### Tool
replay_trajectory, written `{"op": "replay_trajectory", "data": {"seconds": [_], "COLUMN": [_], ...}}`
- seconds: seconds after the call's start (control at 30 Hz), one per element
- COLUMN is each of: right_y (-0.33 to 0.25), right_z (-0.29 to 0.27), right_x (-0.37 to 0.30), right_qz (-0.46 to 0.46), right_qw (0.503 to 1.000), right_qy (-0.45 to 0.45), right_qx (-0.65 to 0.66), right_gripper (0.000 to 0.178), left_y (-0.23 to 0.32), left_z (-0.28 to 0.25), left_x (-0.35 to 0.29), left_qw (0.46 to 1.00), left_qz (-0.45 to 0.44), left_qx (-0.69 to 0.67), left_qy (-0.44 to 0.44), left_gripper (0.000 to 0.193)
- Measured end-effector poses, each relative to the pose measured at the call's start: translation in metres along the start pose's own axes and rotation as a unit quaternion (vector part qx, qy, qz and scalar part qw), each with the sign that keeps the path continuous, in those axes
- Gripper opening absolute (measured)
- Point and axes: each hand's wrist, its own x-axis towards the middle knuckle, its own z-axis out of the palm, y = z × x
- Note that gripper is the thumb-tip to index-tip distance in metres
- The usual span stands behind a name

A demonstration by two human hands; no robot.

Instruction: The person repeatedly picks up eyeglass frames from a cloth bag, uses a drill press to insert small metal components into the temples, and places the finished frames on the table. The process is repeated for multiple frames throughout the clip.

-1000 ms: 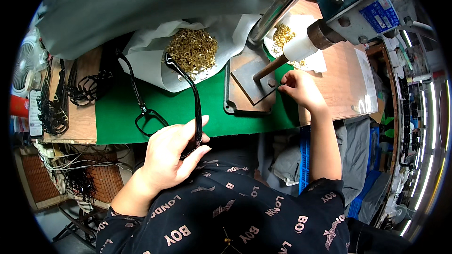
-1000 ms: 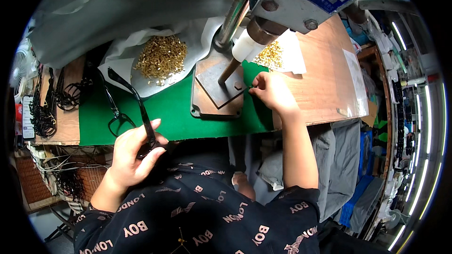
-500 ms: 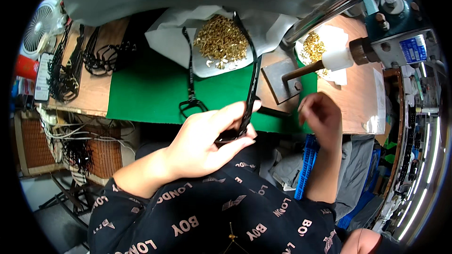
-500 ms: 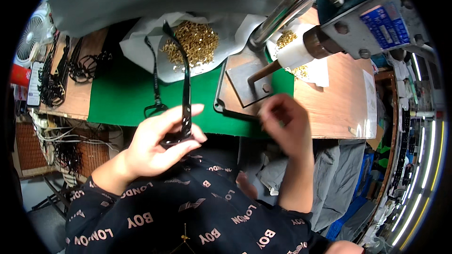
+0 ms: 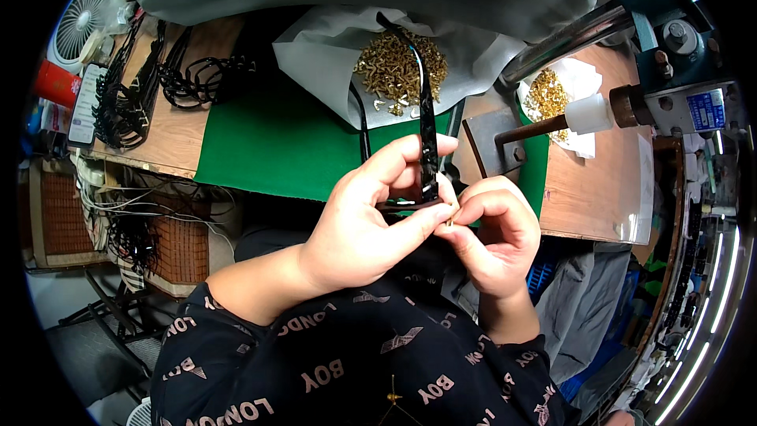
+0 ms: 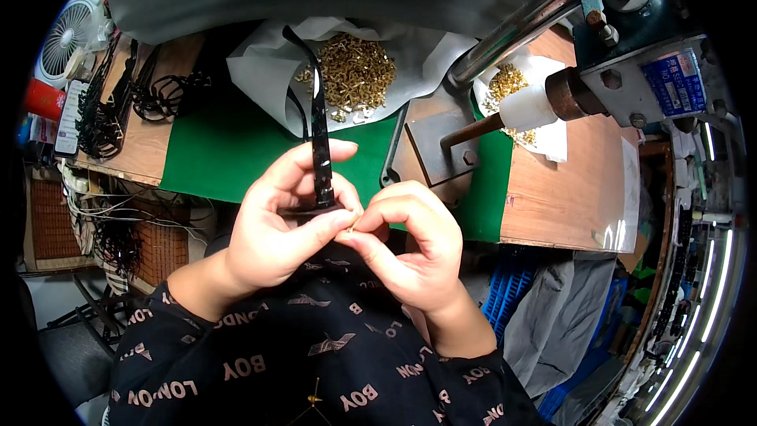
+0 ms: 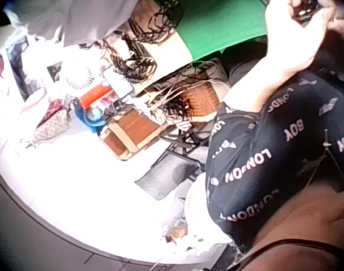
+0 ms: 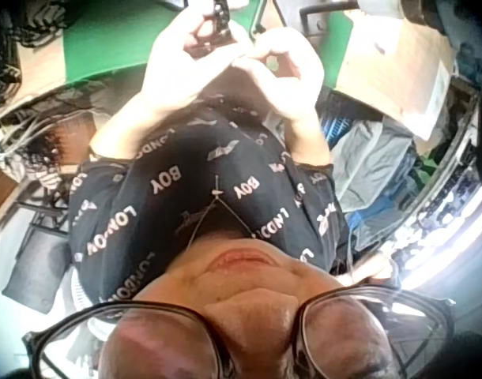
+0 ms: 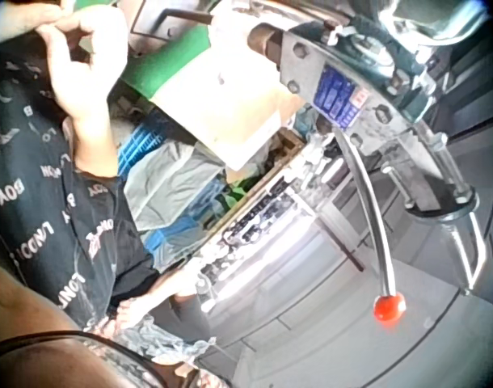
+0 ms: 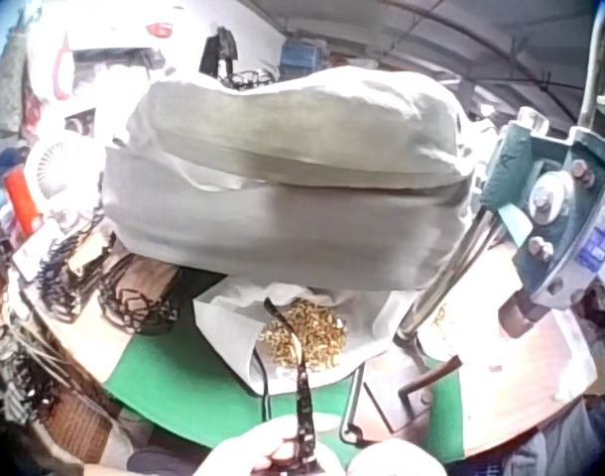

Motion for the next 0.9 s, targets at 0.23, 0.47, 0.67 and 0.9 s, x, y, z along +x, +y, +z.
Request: {"op": "replay_trajectory", "data": {"seconds": [0.23,0.47,0.67,0.9], "right_y": [-0.008,-0.014,-0.017,-0.028], "right_z": [-0.003,-0.004,-0.007,-0.035], "right_x": [0.004,0.015,0.014,0.019], "right_qz": [0.119,0.171,0.191,0.156], "right_qw": [0.977,0.958,0.956,0.974], "right_qy": [0.058,-0.006,-0.02,-0.112], "right_qx": [0.167,0.228,0.223,0.124], "right_gripper": [0.011,0.011,0.014,0.01], "left_y": [0.002,0.013,0.0,0.014], "left_z": [-0.004,-0.01,-0.01,0.006], "left_x": [-0.001,0.0,0.002,0.02], "left_qw": [0.995,0.929,0.908,0.92], "left_qz": [0.016,0.05,0.119,0.125], "left_qx": [0.083,0.347,0.377,0.294], "left_qy": [-0.051,-0.117,-0.136,-0.229], "left_gripper": [0.061,0.076,0.08,0.077]}}
